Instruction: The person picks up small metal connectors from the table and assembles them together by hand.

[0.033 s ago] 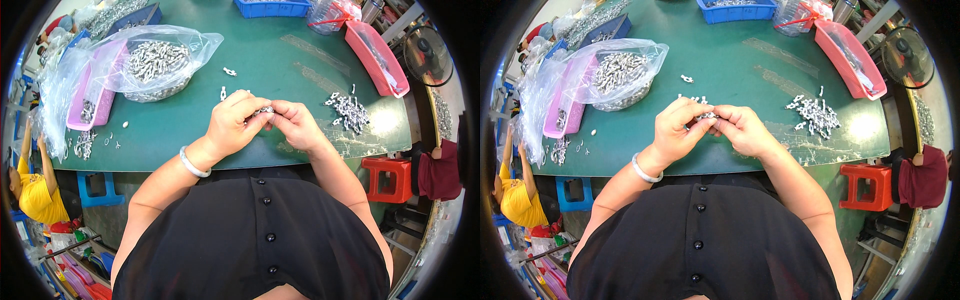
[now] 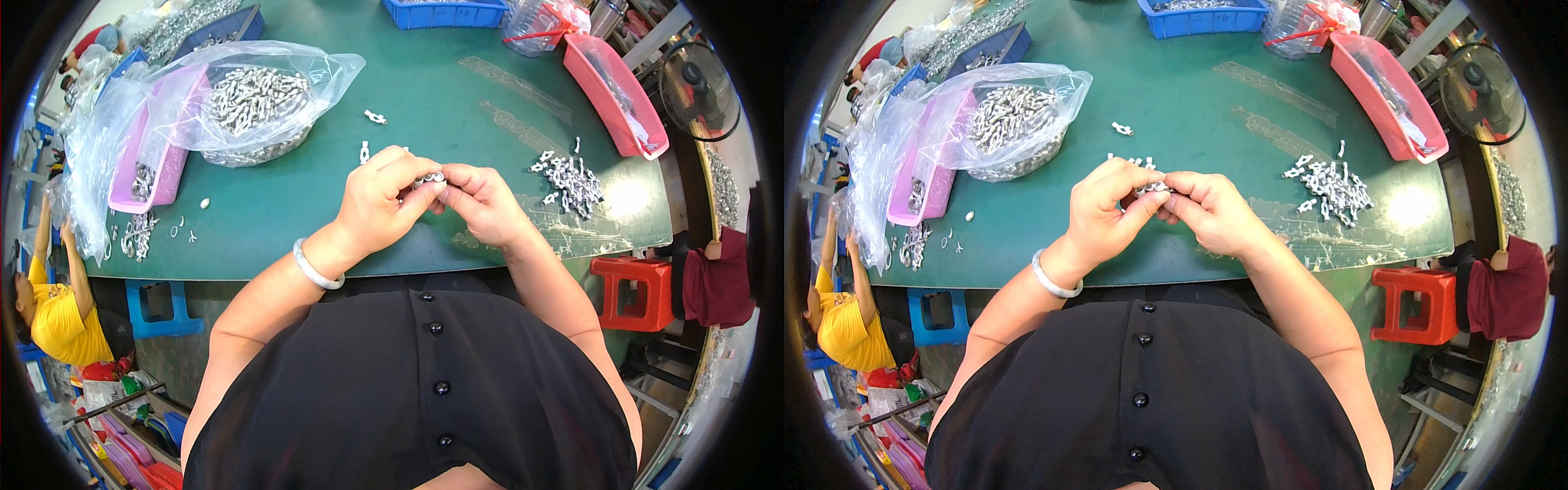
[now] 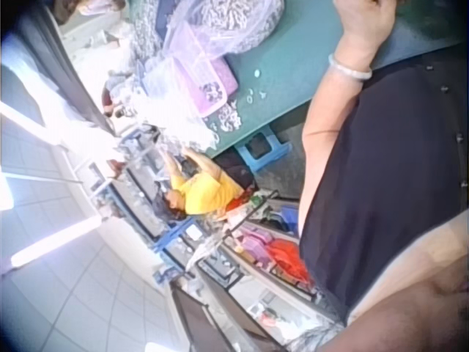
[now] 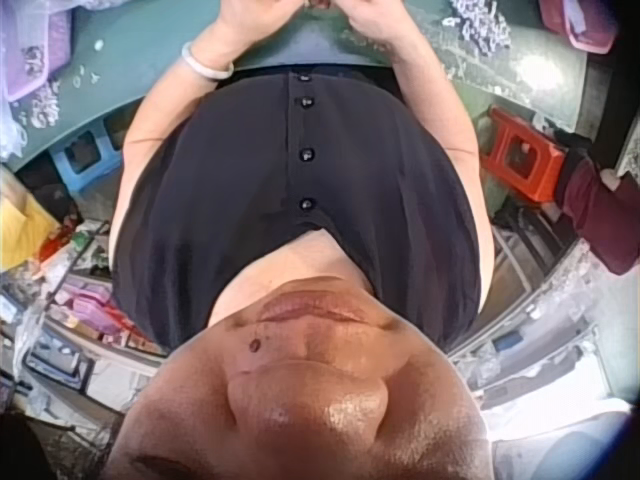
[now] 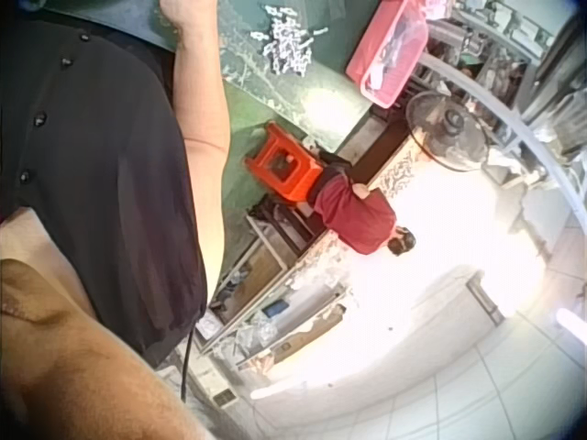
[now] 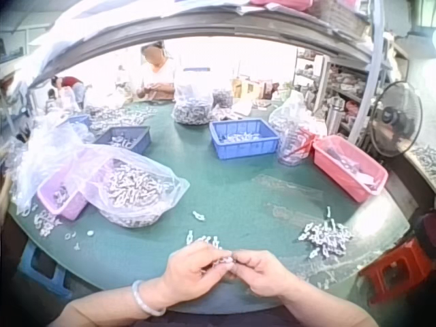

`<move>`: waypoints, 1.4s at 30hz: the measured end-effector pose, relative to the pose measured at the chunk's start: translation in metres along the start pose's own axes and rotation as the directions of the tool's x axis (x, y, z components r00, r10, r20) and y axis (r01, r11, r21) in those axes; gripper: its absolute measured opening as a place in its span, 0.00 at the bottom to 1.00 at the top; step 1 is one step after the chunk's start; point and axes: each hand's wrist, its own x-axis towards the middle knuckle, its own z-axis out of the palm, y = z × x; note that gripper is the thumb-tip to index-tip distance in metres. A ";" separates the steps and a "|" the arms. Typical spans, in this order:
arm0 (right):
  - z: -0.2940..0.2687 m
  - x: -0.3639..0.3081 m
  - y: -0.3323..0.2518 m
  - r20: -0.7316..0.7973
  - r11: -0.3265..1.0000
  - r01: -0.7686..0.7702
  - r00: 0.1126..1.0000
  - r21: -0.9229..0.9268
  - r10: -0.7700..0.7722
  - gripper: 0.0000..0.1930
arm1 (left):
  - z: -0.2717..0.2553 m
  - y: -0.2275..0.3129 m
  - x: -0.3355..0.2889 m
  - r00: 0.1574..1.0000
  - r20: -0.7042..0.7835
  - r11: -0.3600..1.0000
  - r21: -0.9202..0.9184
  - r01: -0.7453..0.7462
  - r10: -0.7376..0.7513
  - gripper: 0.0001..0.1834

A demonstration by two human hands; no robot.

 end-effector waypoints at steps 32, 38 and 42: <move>-0.002 -0.003 -0.009 0.109 0.974 -0.077 0.993 0.214 0.054 0.12 | -0.008 -0.029 0.001 0.453 0.786 -0.441 -0.613 0.655 -0.420 0.09; -0.007 0.002 -0.009 -0.136 0.946 -0.018 0.990 -0.325 -0.028 0.11 | -0.052 -0.018 0.019 0.729 0.409 0.122 -0.824 0.554 -0.549 0.07; -0.014 0.002 -0.004 -0.064 0.780 0.069 0.988 -0.622 -0.138 0.10 | -0.107 -0.020 0.045 0.859 -0.239 0.840 -0.437 0.320 -0.452 0.07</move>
